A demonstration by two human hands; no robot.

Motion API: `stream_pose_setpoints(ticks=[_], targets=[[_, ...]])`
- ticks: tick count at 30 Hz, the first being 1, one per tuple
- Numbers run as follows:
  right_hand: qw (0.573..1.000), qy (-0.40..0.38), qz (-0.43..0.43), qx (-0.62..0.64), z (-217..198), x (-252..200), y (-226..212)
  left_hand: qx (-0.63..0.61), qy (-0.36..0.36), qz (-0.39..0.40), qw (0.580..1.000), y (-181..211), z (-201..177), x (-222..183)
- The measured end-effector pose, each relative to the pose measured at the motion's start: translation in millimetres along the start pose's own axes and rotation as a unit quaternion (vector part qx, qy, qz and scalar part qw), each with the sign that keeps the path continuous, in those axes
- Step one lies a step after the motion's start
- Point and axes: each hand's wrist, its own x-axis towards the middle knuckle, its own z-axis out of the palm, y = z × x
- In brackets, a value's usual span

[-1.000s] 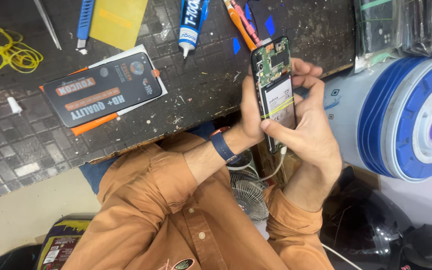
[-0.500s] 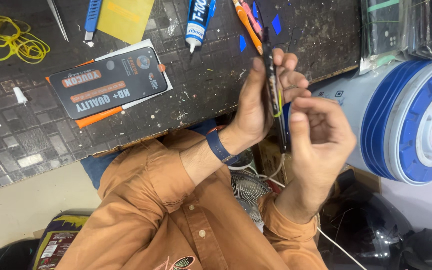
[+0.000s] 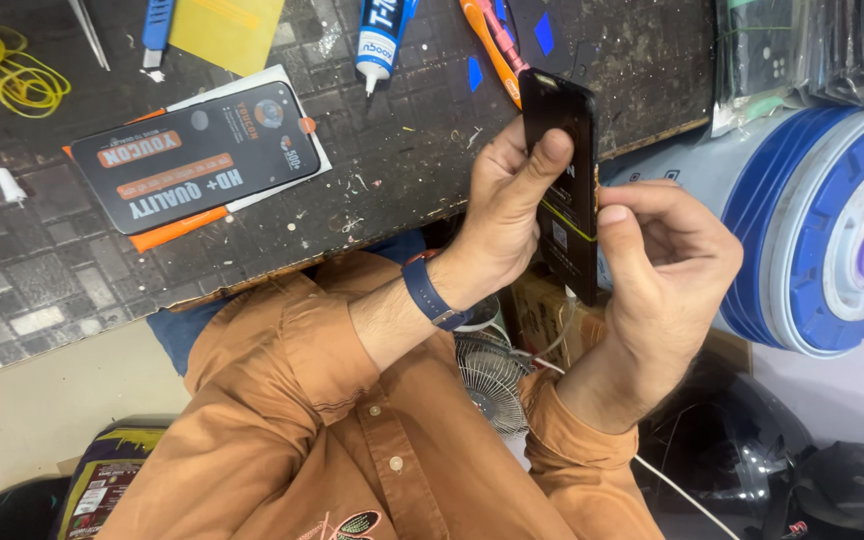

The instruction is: The person cleans the edges of a disassembled smartphone back cover with a toothbrush, then applies adhesive along the perimeter. They attach the back cover to the phone body and press it into place. The person then handles a small SIM tray and places it on the table.

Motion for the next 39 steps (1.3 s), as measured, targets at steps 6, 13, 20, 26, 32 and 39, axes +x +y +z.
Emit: stream_pose_setpoints(ticks=[6, 13, 20, 26, 32, 39], targets=[[1.0, -0.004, 0.02, -0.021, -4, 3, -1, -0.013, 0.004, -0.003, 1.0, -2, 0, 0], [1.0, -0.01, 0.016, -0.005, -5, 5, 3, -0.018, 0.012, -0.004, 1.0, -4, -2, 1], [1.0, -0.019, 0.009, 0.0, -6, 6, 4, -0.016, 0.01, -0.004, 1.0, -4, -2, 2], [1.0, -0.014, 0.01, 0.016, -7, 5, 7, -0.007, 0.011, 0.0, 1.0, -4, -2, 1], [1.0, -0.017, -0.001, 0.027, -7, 6, 10, -0.001, 0.015, 0.002, 1.0, -4, -2, 1], [0.999, -0.017, 0.001, 0.04, -9, 6, 11, 0.002, 0.011, -0.002, 1.0, -3, -1, 1]])
